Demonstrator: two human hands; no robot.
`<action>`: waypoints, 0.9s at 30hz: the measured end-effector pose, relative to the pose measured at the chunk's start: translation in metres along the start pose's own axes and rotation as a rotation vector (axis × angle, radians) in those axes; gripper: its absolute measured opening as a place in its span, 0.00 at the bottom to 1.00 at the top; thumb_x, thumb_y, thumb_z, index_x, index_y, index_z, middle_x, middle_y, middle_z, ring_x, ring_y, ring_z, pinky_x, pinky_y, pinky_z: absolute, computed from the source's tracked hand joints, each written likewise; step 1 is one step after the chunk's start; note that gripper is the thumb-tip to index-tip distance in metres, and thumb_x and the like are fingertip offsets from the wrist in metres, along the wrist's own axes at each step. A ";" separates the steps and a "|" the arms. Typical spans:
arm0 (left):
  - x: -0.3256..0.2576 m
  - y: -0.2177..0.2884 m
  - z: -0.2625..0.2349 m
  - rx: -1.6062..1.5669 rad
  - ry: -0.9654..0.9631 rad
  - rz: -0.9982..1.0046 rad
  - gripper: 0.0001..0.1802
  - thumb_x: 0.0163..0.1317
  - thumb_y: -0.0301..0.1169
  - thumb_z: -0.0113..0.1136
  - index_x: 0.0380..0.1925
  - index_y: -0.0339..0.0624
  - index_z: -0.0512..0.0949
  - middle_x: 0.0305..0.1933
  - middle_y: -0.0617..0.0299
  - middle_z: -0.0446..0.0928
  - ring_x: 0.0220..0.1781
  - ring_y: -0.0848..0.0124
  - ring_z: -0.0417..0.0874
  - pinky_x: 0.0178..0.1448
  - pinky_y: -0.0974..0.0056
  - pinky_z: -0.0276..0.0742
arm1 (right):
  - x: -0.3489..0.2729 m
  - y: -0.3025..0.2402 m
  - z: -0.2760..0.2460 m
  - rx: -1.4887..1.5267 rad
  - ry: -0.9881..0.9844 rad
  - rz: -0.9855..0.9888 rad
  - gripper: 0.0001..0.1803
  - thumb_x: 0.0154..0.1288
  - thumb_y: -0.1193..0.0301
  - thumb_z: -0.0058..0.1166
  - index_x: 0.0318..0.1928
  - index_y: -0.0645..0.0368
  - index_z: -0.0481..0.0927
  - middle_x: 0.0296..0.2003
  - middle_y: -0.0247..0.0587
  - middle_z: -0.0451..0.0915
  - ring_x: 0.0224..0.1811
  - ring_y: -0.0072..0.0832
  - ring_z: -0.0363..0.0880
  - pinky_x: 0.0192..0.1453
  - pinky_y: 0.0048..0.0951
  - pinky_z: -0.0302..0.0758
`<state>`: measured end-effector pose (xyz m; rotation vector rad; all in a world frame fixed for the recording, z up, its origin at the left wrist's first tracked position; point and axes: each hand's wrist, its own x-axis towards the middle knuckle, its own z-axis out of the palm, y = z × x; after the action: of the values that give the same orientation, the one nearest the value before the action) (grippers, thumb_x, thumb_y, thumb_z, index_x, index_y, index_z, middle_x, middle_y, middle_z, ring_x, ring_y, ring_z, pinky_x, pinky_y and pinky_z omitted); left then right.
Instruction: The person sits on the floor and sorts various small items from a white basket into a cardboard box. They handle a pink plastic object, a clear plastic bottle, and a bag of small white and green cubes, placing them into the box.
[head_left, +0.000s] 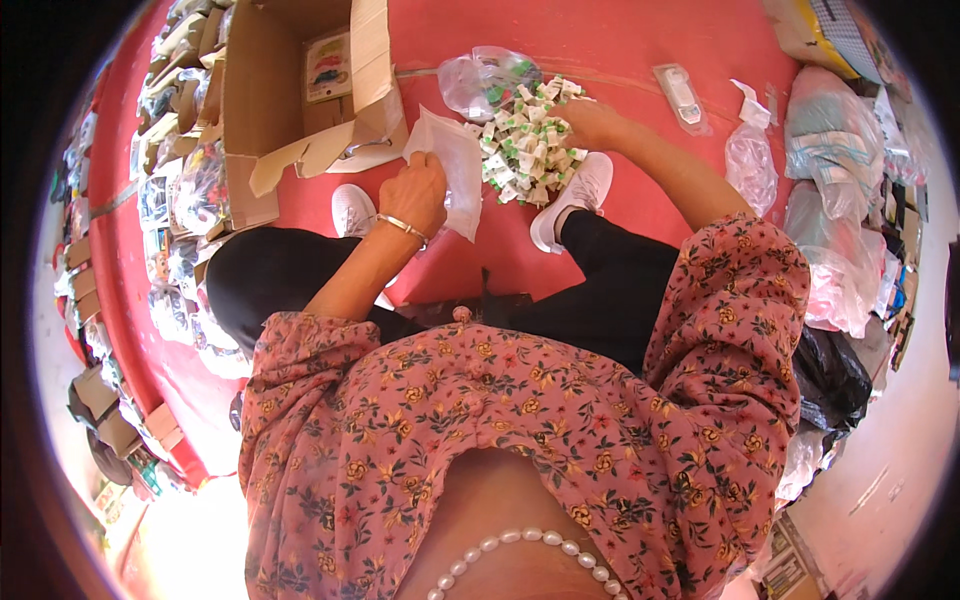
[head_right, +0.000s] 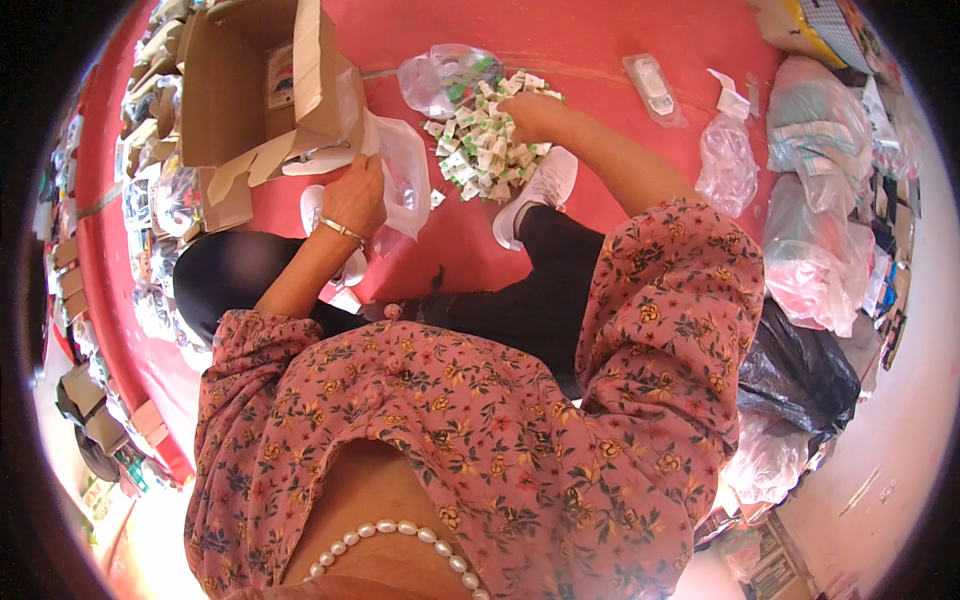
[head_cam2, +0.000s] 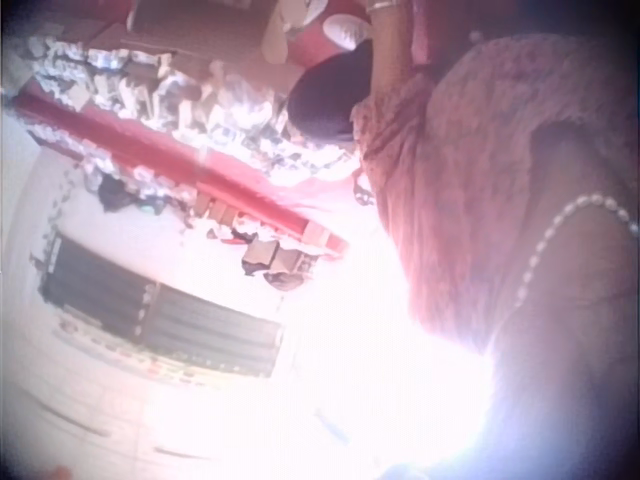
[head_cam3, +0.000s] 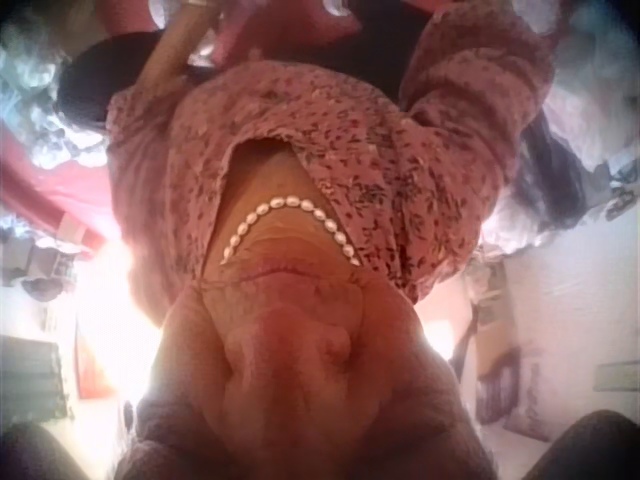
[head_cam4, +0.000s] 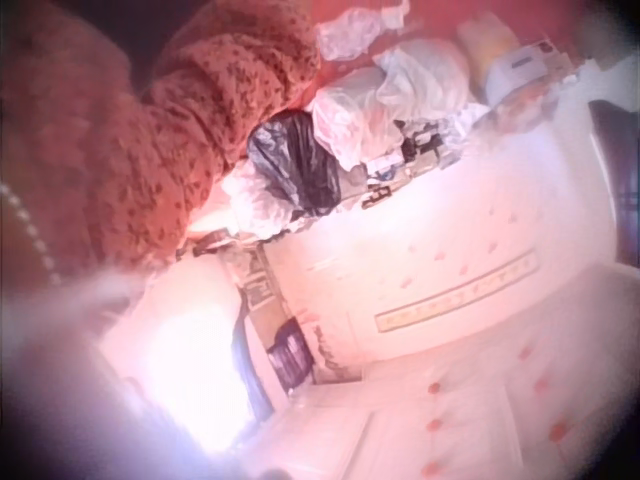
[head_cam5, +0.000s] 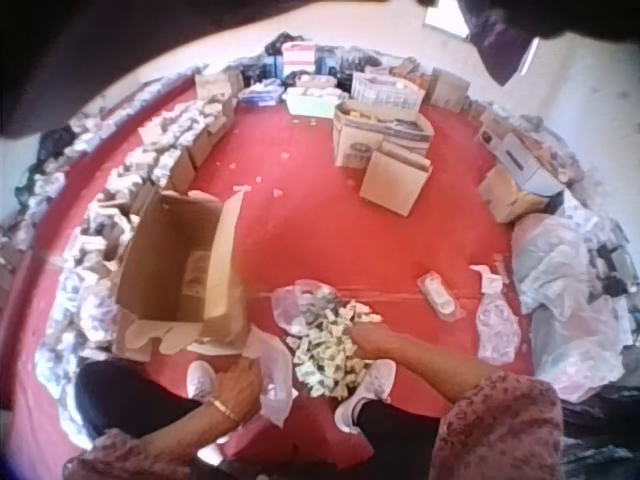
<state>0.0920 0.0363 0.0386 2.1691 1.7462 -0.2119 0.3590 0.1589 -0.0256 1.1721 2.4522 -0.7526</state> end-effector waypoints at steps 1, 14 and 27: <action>0.006 -0.002 0.006 -0.022 0.006 0.007 0.17 0.44 0.23 0.55 0.37 0.33 0.67 0.41 0.46 0.70 0.37 0.52 0.78 0.35 0.54 0.76 | 0.000 0.006 0.008 0.009 0.010 0.017 0.34 0.43 0.69 0.57 0.56 0.50 0.66 0.48 0.54 0.70 0.51 0.47 0.69 0.51 0.41 0.70; 0.040 0.006 0.027 -0.254 0.017 0.008 0.31 0.46 0.30 0.52 0.54 0.37 0.59 0.44 0.46 0.67 0.37 0.48 0.75 0.37 0.51 0.74 | 0.039 0.018 0.119 -0.163 0.018 -0.060 0.54 0.31 0.59 0.71 0.63 0.32 0.54 0.67 0.42 0.37 0.66 0.52 0.43 0.54 0.72 0.55; 0.031 0.011 0.033 -0.341 -0.004 -0.079 0.31 0.44 0.22 0.48 0.54 0.33 0.60 0.43 0.47 0.67 0.35 0.52 0.76 0.36 0.53 0.74 | 0.078 0.006 0.137 -0.168 0.149 -0.279 0.21 0.49 0.77 0.48 0.47 0.48 0.71 0.52 0.59 0.61 0.45 0.53 0.70 0.37 0.40 0.76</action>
<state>0.1128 0.0506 -0.0005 1.8575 1.7228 0.0601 0.3240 0.1302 -0.1763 0.8635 2.7789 -0.5332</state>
